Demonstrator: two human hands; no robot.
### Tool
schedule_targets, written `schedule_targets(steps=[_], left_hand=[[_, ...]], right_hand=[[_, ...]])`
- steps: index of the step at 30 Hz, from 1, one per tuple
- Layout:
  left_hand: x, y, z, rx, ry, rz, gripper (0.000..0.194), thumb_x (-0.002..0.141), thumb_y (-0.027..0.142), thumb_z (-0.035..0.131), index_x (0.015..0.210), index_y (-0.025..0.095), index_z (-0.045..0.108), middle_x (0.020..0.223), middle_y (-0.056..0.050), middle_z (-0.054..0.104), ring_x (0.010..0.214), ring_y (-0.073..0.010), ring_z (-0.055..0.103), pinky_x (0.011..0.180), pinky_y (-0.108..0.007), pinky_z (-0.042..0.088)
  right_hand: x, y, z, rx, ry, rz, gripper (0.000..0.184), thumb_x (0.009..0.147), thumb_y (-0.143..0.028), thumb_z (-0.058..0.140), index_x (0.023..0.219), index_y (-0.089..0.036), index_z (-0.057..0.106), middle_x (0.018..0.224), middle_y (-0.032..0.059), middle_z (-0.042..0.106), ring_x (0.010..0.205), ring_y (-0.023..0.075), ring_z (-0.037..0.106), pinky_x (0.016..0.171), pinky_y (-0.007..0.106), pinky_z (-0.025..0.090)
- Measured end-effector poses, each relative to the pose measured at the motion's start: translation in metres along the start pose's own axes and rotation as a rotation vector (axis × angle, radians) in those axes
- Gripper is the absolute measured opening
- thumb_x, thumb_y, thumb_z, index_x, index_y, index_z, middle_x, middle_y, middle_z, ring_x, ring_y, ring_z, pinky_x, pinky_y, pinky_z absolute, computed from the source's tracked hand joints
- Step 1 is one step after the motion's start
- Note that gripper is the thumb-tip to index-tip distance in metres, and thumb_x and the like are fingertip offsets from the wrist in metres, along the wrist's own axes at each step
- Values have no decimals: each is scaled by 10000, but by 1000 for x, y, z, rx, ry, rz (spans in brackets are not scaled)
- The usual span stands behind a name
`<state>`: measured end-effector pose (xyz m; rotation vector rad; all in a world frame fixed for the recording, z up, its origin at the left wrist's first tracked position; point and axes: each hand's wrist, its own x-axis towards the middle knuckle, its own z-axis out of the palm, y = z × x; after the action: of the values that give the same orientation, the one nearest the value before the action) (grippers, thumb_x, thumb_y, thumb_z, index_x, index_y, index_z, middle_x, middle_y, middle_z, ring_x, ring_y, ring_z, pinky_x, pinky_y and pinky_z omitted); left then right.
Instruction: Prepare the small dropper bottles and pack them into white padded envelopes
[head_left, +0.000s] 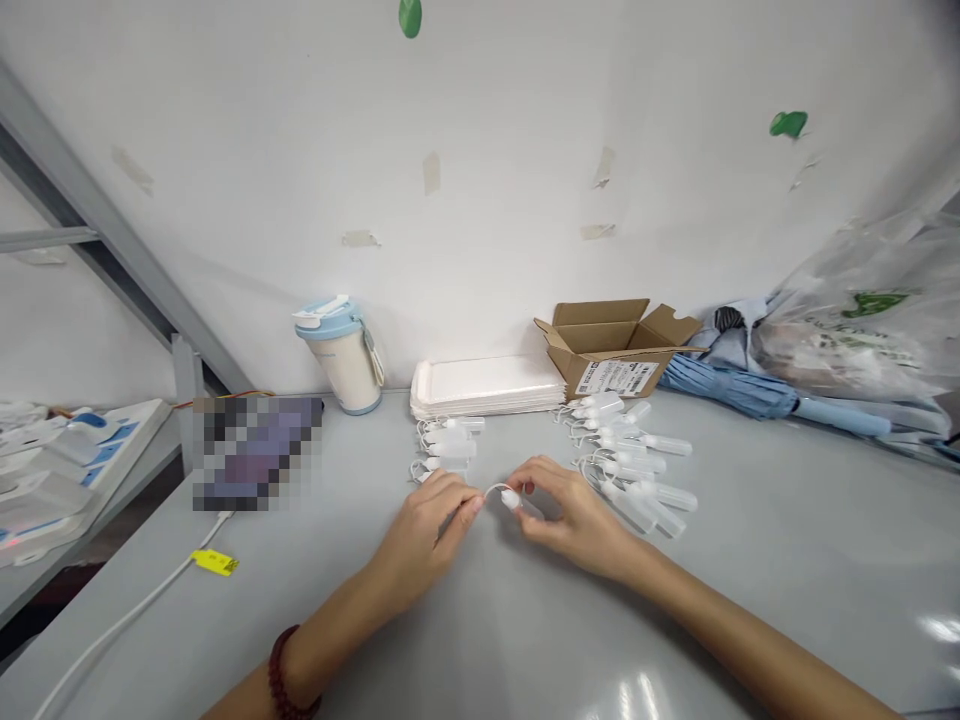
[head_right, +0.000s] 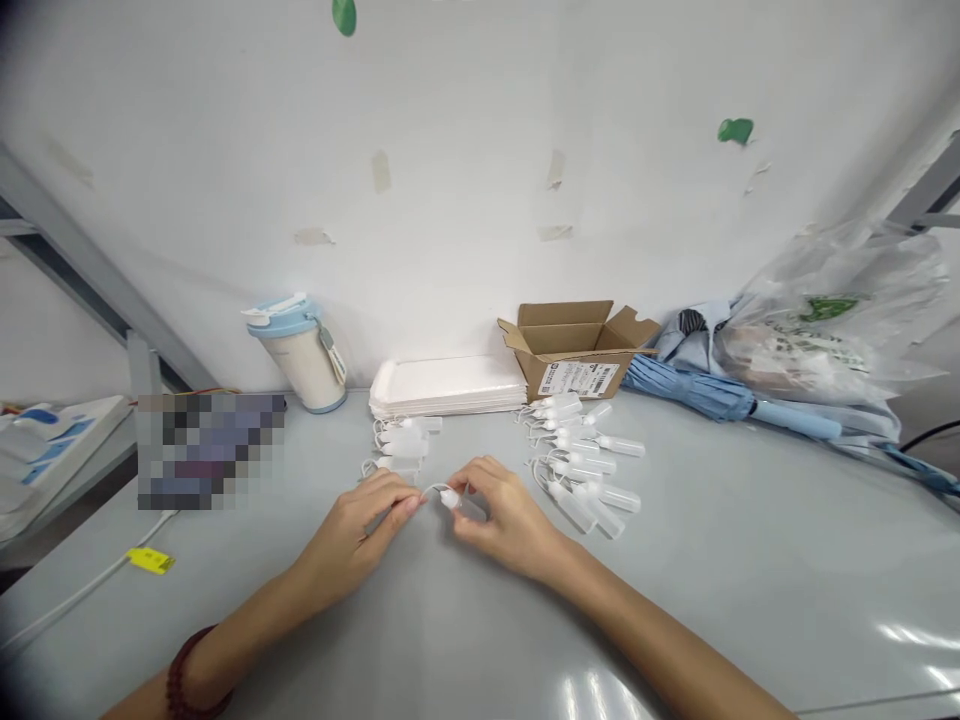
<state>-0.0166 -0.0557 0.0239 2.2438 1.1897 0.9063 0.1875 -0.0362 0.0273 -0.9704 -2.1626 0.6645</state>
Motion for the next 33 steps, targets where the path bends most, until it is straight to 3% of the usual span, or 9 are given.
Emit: schedule_targets(steps=[8,13,33], left_hand=[[3,7,-3,-177,-3,-278,272,887,330,418,731,187,589,683,5,546,670,-142,497,610,-250,382],[4,7,-3,-294,-54,-371,320,868,391,413,677,179,557,655,8,524,636,-134,468,543,-229,345],[4,7,-2,-321,-40,-394,325,858,402,431,648,179,540,628,15,479,620,-127,438,533,-224,343]], right_hand=[[-3,-3,6,50,-41,-15,170,722,-104,550,863,-196,571,815,17,582,744,142,521,678,270,429],[-4,-5,7,68,-41,-17,171,720,-102,547,860,-196,574,796,16,582,733,141,521,672,265,436],[-7,-8,12,118,-59,52,138,737,-150,545,865,-188,581,797,23,565,709,136,530,660,267,453]])
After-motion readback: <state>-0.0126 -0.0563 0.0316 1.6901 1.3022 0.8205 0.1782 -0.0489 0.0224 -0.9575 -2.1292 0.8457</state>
